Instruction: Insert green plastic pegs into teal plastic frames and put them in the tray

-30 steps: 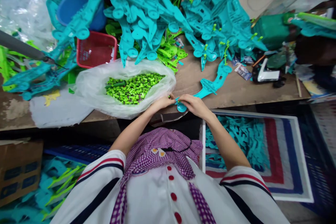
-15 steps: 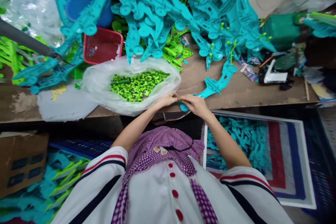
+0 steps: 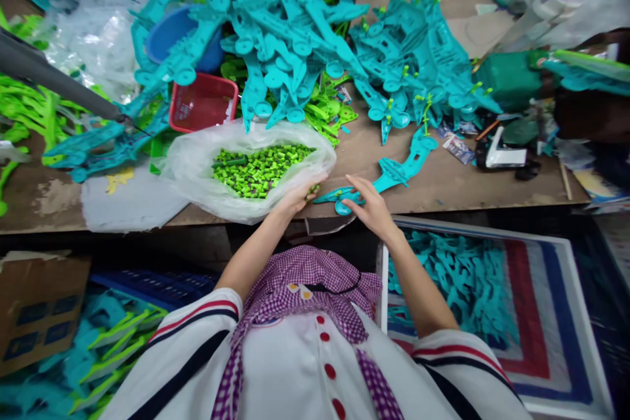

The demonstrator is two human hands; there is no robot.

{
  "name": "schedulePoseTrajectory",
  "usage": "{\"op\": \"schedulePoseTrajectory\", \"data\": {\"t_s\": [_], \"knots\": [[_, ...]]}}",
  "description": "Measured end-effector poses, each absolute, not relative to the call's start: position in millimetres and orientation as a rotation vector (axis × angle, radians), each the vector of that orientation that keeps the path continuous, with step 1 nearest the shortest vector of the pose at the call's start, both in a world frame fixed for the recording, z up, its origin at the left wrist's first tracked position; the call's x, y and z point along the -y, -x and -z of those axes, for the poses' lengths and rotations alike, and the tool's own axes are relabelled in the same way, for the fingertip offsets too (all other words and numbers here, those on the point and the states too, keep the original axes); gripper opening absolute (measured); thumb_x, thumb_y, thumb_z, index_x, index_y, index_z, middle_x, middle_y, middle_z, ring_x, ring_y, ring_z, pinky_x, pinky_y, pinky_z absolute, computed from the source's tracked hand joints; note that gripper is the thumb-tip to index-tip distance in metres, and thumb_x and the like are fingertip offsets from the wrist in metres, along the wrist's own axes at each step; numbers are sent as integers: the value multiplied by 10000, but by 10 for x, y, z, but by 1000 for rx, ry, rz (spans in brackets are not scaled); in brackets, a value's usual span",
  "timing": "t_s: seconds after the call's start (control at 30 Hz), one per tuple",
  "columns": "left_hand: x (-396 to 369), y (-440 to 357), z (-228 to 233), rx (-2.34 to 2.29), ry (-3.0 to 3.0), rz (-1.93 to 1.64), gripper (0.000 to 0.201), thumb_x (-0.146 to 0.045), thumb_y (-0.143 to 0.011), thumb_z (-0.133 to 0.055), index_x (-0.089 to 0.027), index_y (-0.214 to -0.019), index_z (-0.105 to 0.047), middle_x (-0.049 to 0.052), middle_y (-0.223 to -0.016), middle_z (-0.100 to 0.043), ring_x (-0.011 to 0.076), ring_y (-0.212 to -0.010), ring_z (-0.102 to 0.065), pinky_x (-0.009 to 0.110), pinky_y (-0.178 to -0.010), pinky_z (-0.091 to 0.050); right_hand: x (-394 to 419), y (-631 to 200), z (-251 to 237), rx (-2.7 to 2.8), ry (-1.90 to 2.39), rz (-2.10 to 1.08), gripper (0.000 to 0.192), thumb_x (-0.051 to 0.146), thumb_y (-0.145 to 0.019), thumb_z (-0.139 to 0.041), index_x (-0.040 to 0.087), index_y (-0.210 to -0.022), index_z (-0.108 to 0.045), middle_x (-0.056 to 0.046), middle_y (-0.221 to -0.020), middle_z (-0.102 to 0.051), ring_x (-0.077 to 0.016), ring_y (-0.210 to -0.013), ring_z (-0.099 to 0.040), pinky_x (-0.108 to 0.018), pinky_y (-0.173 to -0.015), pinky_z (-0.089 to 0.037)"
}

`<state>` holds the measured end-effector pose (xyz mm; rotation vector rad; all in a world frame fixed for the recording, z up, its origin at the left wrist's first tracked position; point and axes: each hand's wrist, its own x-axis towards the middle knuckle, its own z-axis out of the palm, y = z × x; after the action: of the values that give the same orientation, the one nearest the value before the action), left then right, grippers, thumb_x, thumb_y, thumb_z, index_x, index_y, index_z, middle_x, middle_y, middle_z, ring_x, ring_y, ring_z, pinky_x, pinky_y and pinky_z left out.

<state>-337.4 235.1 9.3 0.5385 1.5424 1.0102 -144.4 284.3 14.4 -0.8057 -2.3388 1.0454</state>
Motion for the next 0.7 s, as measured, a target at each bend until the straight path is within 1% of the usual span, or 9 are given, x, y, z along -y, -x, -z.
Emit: {"op": "schedulePoseTrajectory", "data": {"t_s": [0.07,0.17,0.3,0.37,0.43,0.5,0.57,0.63,0.7], "knots": [[-2361,3336,-169,-1386,-342,-1198,133,-268,-881,-503,-158,-876,-577,-22,-711,-498,40,-502,-381,138,-413,-303,-2692,1573,-201,2234,870,-1038,388,420,-900,-593,297,-1268,-578,-89,-1188,-620,-221,-890,-638,-404,-826,-558],[-2415,3241,-277,-1045,0,-1471,165,-176,-893,-428,-151,-818,-573,-6,-708,-510,32,-509,-422,122,-454,-380,-2527,1812,-200,2110,910,-1096,283,425,-914,-568,282,-1156,-600,-73,-1061,-650,-210,-811,-628,-380,-756,-566],[-2493,3121,-385,-925,141,-1584,240,-104,-898,-355,-155,-831,-580,10,-770,-574,54,-681,-581,170,-680,-524,-2537,1922,-173,2011,1002,-991,221,389,-958,-484,256,-1110,-575,-84,-1021,-651,-222,-890,-630,-378,-769,-563],[-2535,3072,-429,-944,159,-1598,244,-108,-905,-354,-154,-848,-587,23,-817,-608,82,-796,-629,234,-787,-551,-2594,1872,-214,2054,957,-923,178,379,-956,-489,253,-1046,-579,-91,-1017,-645,-232,-946,-625,-395,-814,-557],[-2597,3020,-467,-948,185,-1572,251,-133,-924,-352,-154,-850,-591,34,-848,-625,103,-862,-643,269,-822,-558,-2675,1785,-293,2010,960,-881,155,392,-939,-519,254,-990,-565,-100,-1060,-634,-240,-999,-618,-406,-833,-557],[-2683,2956,-495,-915,219,-1516,255,-141,-933,-354,-155,-830,-587,28,-817,-614,86,-816,-635,219,-752,-557,-2815,1659,-384,1840,1016,-876,184,420,-930,-526,257,-1015,-532,-101,-1114,-624,-232,-1000,-629,-403,-821,-566],[-2784,2867,-508,-883,227,-1431,231,-124,-923,-383,-153,-810,-583,7,-740,-569,41,-654,-574,119,-576,-493,-3046,1467,-452,1656,1077,-883,240,444,-931,-512,259,-1084,-502,-87,-1087,-635,-205,-911,-656,-378,-779,-574],[-2875,2748,-508,-886,162,-1334,167,-122,-900,-451,-152,-836,-601,-15,-684,-518,12,-504,-450,78,-412,-351,-3359,1198,-466,1582,1151,-869,292,479,-914,-526,247,-1093,-523,-57,-960,-649,-172,-763,-653,-328,-686,-567],[-2941,2607,-501,-937,-19,-1251,111,-165,-878,-536,-162,-919,-638,-25,-678,-506,11,-447,-371,101,-350,-255,-3691,887,-417,1590,1254,-858,336,528,-880,-549,225,-1021,-587,-25,-801,-630,-147,-628,-607,-282,-572,-523]]}}
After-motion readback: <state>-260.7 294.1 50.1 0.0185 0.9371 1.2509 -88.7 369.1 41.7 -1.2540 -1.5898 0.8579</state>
